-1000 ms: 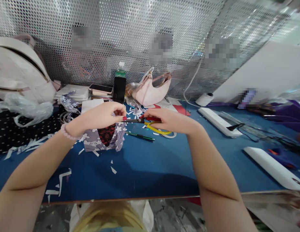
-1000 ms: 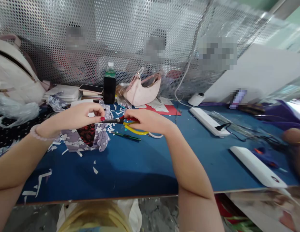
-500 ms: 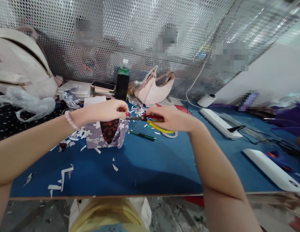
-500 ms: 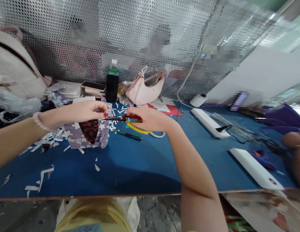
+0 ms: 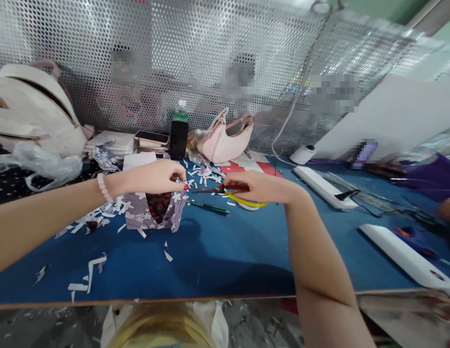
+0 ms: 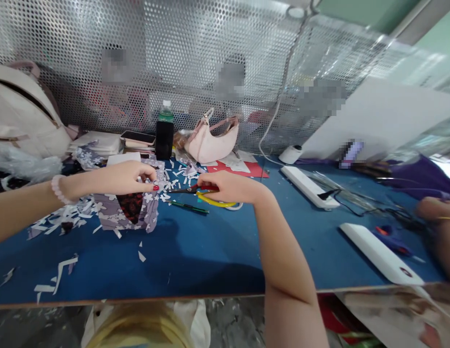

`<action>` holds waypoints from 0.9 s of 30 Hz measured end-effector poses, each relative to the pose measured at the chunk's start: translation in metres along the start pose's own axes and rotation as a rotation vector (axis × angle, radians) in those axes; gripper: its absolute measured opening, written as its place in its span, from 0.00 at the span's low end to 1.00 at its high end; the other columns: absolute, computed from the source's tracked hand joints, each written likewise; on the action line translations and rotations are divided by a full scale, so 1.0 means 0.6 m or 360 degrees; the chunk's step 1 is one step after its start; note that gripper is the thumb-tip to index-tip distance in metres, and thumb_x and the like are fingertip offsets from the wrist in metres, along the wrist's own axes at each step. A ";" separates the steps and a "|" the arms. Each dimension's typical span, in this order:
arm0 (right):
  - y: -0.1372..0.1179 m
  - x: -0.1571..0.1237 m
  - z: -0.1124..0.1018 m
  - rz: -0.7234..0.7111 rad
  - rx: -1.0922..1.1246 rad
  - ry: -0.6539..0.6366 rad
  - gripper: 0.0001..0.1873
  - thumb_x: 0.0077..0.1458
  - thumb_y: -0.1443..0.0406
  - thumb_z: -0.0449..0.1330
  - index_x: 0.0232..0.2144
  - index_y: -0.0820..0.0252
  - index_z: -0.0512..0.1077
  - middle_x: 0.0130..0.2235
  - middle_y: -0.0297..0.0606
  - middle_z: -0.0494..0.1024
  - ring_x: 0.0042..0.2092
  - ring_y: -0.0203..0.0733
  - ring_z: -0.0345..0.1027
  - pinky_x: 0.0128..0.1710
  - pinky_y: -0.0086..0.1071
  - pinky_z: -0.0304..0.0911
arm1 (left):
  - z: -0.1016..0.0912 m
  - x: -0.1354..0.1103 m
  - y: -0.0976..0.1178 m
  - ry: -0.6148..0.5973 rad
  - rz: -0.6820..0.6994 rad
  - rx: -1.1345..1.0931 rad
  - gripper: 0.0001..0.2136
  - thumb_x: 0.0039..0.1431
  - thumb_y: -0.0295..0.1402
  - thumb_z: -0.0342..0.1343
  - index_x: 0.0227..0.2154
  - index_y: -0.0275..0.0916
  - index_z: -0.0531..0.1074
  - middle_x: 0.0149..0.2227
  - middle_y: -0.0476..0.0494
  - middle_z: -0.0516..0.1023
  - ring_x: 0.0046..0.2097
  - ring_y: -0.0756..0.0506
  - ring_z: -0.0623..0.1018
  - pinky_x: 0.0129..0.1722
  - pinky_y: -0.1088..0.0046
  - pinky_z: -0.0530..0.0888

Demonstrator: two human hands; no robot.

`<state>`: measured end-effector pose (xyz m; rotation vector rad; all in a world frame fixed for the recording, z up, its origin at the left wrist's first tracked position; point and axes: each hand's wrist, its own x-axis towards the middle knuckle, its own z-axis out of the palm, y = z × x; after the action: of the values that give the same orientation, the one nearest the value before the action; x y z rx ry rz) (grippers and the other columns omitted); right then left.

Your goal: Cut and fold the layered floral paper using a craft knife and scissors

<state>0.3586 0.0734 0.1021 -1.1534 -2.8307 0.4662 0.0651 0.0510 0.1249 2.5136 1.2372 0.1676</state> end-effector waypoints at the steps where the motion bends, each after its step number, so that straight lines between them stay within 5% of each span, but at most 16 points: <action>1: 0.001 -0.002 -0.001 0.0025 -0.0007 -0.0028 0.16 0.56 0.56 0.55 0.42 0.59 0.72 0.33 0.38 0.76 0.31 0.40 0.65 0.32 0.32 0.57 | 0.003 -0.002 0.001 0.0051 -0.0004 -0.0018 0.10 0.56 0.39 0.54 0.29 0.38 0.75 0.29 0.48 0.77 0.28 0.49 0.72 0.29 0.73 0.63; 8: 0.005 -0.017 -0.009 0.0046 0.0042 0.0022 0.16 0.56 0.54 0.57 0.41 0.57 0.74 0.34 0.37 0.77 0.31 0.40 0.65 0.33 0.32 0.56 | 0.033 -0.023 0.020 0.0392 0.0064 0.0287 0.11 0.59 0.39 0.56 0.26 0.38 0.74 0.27 0.48 0.78 0.29 0.48 0.73 0.28 0.72 0.59; 15: -0.003 -0.019 -0.010 -0.0031 -0.0026 0.0060 0.14 0.57 0.57 0.58 0.41 0.57 0.74 0.33 0.37 0.78 0.32 0.40 0.67 0.33 0.31 0.57 | 0.048 -0.031 0.031 0.0354 0.0208 0.0961 0.14 0.66 0.42 0.55 0.34 0.35 0.73 0.31 0.41 0.79 0.32 0.41 0.78 0.27 0.68 0.60; 23: -0.016 -0.022 -0.017 -0.0035 -0.0030 0.0047 0.13 0.56 0.59 0.57 0.42 0.57 0.73 0.35 0.38 0.78 0.31 0.40 0.67 0.32 0.30 0.57 | 0.024 -0.036 0.023 0.0397 0.0129 -0.0079 0.11 0.63 0.35 0.51 0.31 0.38 0.76 0.31 0.48 0.80 0.32 0.48 0.76 0.34 0.73 0.67; 27: -0.027 -0.020 -0.017 -0.0029 -0.0033 0.0017 0.14 0.57 0.59 0.55 0.42 0.59 0.71 0.36 0.39 0.77 0.32 0.40 0.66 0.32 0.31 0.58 | 0.018 -0.035 0.024 0.0361 0.0136 -0.0211 0.10 0.60 0.35 0.52 0.29 0.38 0.76 0.30 0.49 0.79 0.30 0.49 0.74 0.34 0.73 0.66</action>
<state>0.3581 0.0569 0.1174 -1.1295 -2.8410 0.4294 0.0653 0.0237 0.1208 2.4850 1.1572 0.5505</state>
